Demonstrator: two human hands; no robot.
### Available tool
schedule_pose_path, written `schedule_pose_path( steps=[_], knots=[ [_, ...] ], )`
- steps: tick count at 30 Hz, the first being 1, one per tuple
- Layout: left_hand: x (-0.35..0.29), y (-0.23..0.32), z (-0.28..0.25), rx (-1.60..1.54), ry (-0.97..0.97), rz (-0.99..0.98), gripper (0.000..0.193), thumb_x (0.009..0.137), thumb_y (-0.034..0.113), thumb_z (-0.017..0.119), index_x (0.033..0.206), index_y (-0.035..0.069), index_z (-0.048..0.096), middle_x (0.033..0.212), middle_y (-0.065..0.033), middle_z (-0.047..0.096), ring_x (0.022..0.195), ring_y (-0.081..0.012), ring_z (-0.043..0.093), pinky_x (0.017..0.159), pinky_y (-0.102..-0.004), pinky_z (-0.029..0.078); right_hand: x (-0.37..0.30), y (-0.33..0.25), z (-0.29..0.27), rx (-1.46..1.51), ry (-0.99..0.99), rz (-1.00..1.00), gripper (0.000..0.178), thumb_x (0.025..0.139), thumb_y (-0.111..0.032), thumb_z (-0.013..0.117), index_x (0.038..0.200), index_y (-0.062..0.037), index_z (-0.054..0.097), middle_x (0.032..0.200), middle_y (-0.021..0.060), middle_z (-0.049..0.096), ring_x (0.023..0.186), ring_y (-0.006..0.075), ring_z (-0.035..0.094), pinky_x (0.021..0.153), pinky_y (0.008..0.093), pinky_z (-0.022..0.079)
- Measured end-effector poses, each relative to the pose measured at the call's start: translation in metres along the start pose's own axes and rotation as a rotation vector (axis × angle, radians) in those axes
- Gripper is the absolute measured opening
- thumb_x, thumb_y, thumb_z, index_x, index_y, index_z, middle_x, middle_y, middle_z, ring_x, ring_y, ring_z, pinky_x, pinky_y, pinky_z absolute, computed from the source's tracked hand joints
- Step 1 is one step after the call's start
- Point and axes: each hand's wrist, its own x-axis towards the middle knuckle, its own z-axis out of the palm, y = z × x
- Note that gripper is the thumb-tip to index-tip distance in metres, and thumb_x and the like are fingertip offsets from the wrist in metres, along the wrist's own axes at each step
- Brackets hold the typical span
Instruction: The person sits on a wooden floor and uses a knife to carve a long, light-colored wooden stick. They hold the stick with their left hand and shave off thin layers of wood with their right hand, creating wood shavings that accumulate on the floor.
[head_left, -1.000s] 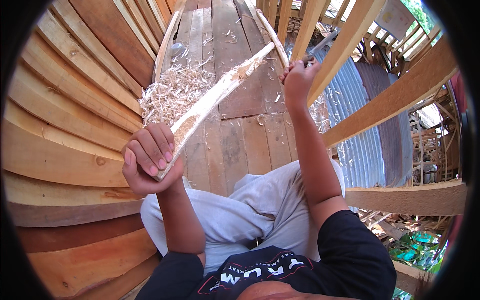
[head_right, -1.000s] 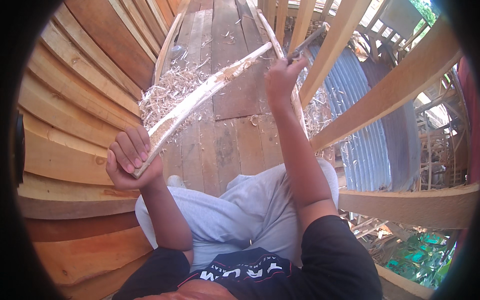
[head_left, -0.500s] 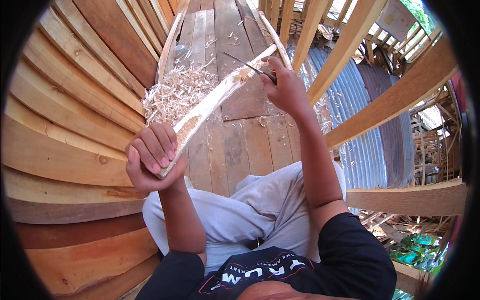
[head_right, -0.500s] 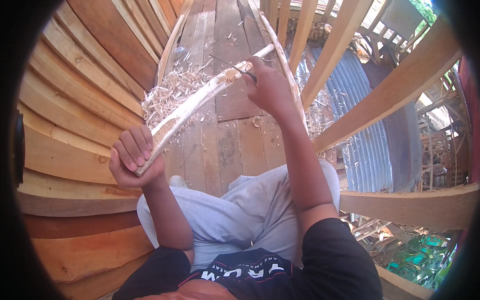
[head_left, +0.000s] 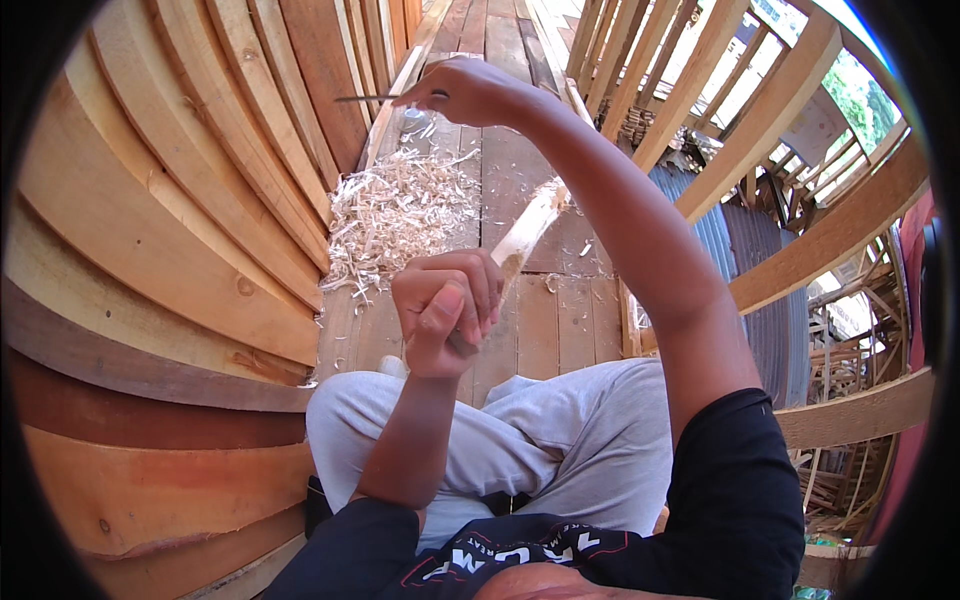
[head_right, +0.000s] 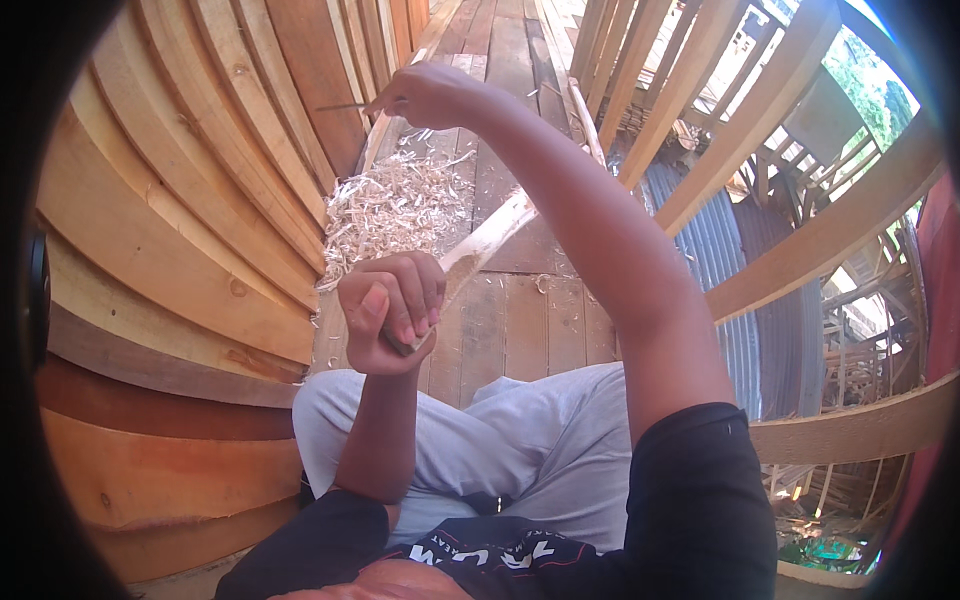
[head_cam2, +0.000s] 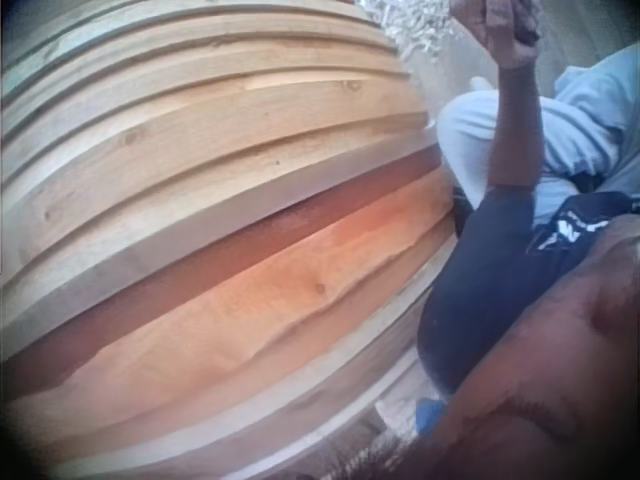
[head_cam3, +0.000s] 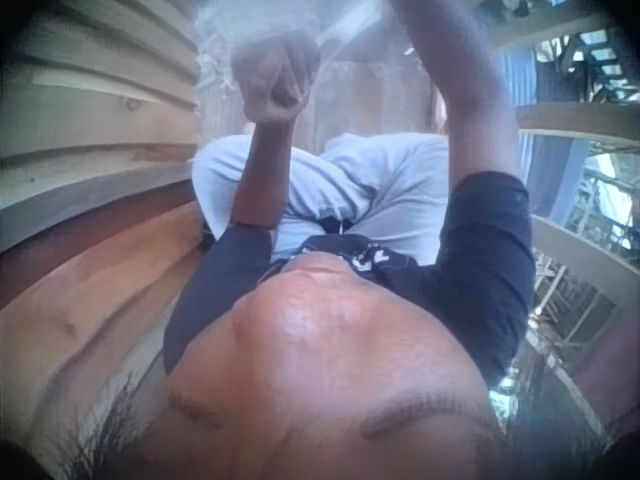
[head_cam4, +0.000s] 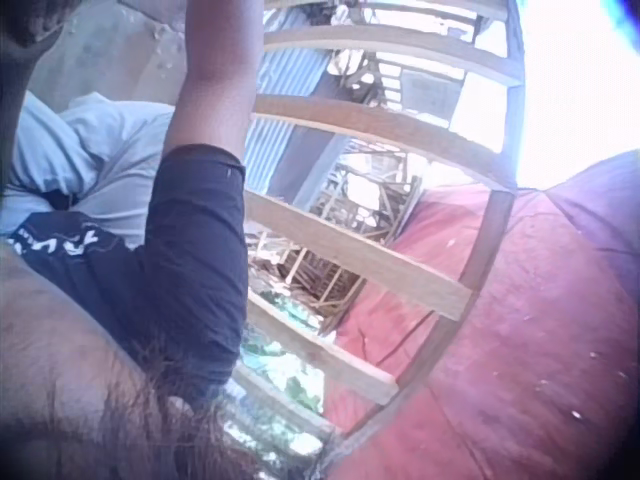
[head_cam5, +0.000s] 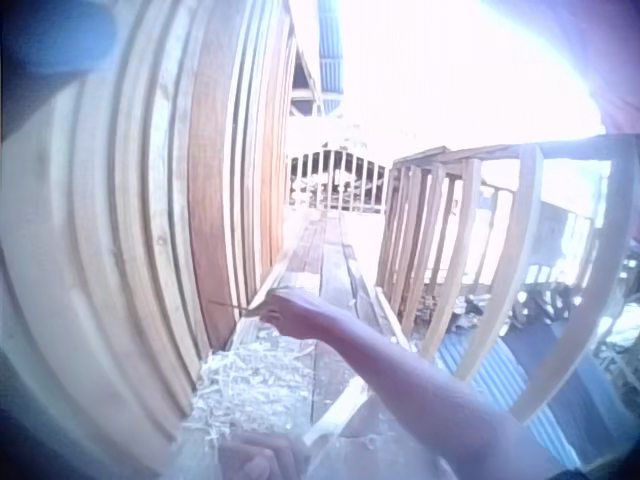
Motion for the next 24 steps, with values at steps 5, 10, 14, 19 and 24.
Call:
schedule_pose_path(
  steps=[5, 10, 14, 19, 24],
  knots=[
    [0.0, 0.004, -0.011, -0.022, -0.002, 0.021, 0.041, 0.086, 0.017, 0.046, 0.046, 0.009, 0.04, 0.047, -0.0051, 0.045, 0.045, -0.0147, 0.041, 0.048, -0.0284, 0.034, 0.058, -0.003, 0.02, -0.564, -0.387, -0.277, 0.055, 0.086, -0.002, 0.06, 0.129, -0.0361, 0.061, 0.112, 0.0086, 0.063, 0.09, 0.0261, 0.066, 0.072, 0.0393, 0.049],
    [0.004, 0.008, -0.017, -0.008, -0.005, 0.008, 0.042, 0.086, 0.017, 0.046, 0.046, 0.008, 0.04, 0.047, -0.0058, 0.044, 0.045, -0.0147, 0.041, 0.048, -0.0284, 0.033, 0.044, -0.015, 0.009, -0.445, -0.17, 0.144, 0.039, 0.088, -0.013, 0.059, 0.127, -0.0149, 0.06, 0.096, 0.0121, 0.068, 0.089, 0.0301, 0.067, 0.072, 0.042, 0.052],
    [0.006, 0.01, -0.022, -0.008, 0.019, 0.024, 0.042, 0.086, 0.018, 0.046, 0.046, 0.008, 0.039, 0.047, -0.0062, 0.044, 0.046, -0.0149, 0.041, 0.048, -0.0285, 0.034, -0.013, -0.013, -0.007, -0.125, 0.075, 0.721, 0.037, 0.096, -0.03, 0.05, 0.098, 0.0026, 0.066, 0.083, 0.0191, 0.069, 0.077, 0.0307, 0.068, 0.071, 0.0434, 0.052],
    [0.006, 0.004, -0.021, -0.038, 0.027, 0.038, 0.043, 0.087, 0.017, 0.045, 0.046, 0.008, 0.039, 0.047, -0.0057, 0.045, 0.046, -0.0152, 0.042, 0.048, -0.0286, 0.034, -0.166, 0.027, 0.037, 0.407, 0.503, 1.086, 0.046, 0.092, -0.047, 0.061, 0.089, -0.0012, 0.057, 0.056, 0.006, 0.053, 0.059, 0.0161, 0.062, 0.046, 0.0318, 0.046],
    [-0.001, 0.007, 0.004, 0.066, -0.064, -0.014, 0.046, 0.088, 0.023, 0.049, 0.045, 0.008, 0.041, 0.046, -0.0057, 0.045, 0.046, -0.016, 0.043, 0.047, -0.0285, 0.034, -0.214, -0.04, 0.055, 1.3, 0.542, 1.196, 0.051, 0.09, -0.041, 0.067, 0.105, 0.0062, 0.056, 0.083, 0.0125, 0.062, 0.07, 0.0211, 0.067, 0.056, 0.0332, 0.055]
  ],
)
